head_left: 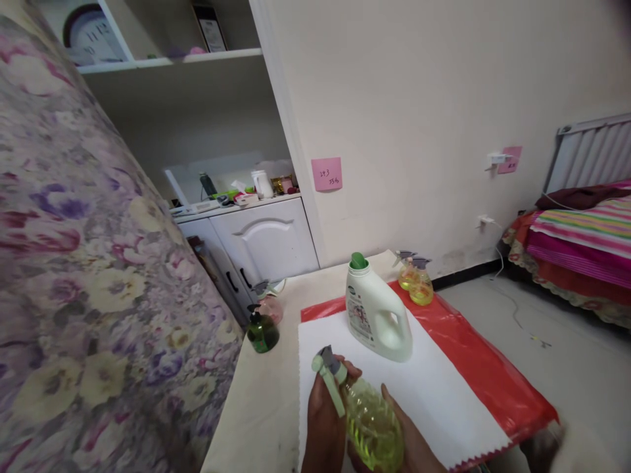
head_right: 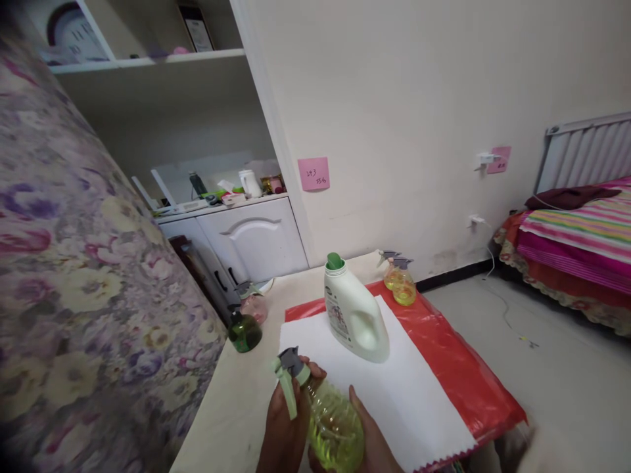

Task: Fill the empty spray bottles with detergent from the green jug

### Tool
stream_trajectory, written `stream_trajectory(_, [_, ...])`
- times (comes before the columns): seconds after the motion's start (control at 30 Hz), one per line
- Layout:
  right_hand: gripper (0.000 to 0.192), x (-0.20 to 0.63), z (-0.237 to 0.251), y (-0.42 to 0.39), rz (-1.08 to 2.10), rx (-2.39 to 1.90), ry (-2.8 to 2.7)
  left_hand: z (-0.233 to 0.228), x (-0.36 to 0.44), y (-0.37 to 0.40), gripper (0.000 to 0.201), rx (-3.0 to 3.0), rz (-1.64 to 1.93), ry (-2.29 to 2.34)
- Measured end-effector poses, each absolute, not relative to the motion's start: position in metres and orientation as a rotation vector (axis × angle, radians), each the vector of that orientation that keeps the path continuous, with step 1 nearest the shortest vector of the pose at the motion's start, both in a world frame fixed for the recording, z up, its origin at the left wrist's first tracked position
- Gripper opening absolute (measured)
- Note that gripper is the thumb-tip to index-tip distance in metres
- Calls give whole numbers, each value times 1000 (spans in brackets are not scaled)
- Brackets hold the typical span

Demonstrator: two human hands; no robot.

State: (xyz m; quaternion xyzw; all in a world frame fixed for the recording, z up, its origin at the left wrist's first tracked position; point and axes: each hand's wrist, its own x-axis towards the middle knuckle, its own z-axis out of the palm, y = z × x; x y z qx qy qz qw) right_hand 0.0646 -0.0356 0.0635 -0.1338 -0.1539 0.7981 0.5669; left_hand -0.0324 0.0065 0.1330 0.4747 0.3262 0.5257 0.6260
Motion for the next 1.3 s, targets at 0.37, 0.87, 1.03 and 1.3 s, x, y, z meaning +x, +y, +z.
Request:
stream_trajectory(0.37, [51, 78, 52, -40, 2032, -331, 83, 113, -27, 11, 29, 1026, 1189, 867])
stream_trajectory(0.87, [60, 79, 50, -38, 2076, -289, -102, 124, -31, 11, 25, 1019, 1240, 713])
stream_trajectory(1.03, [46, 80, 40, -41, 2029, -195, -130, 126, -35, 10, 31, 1067, 1272, 833])
stream_trajectory(1.3, [66, 70, 38, -39, 2008, -363, -103, 132, -33, 3, 25, 1104, 1107, 731])
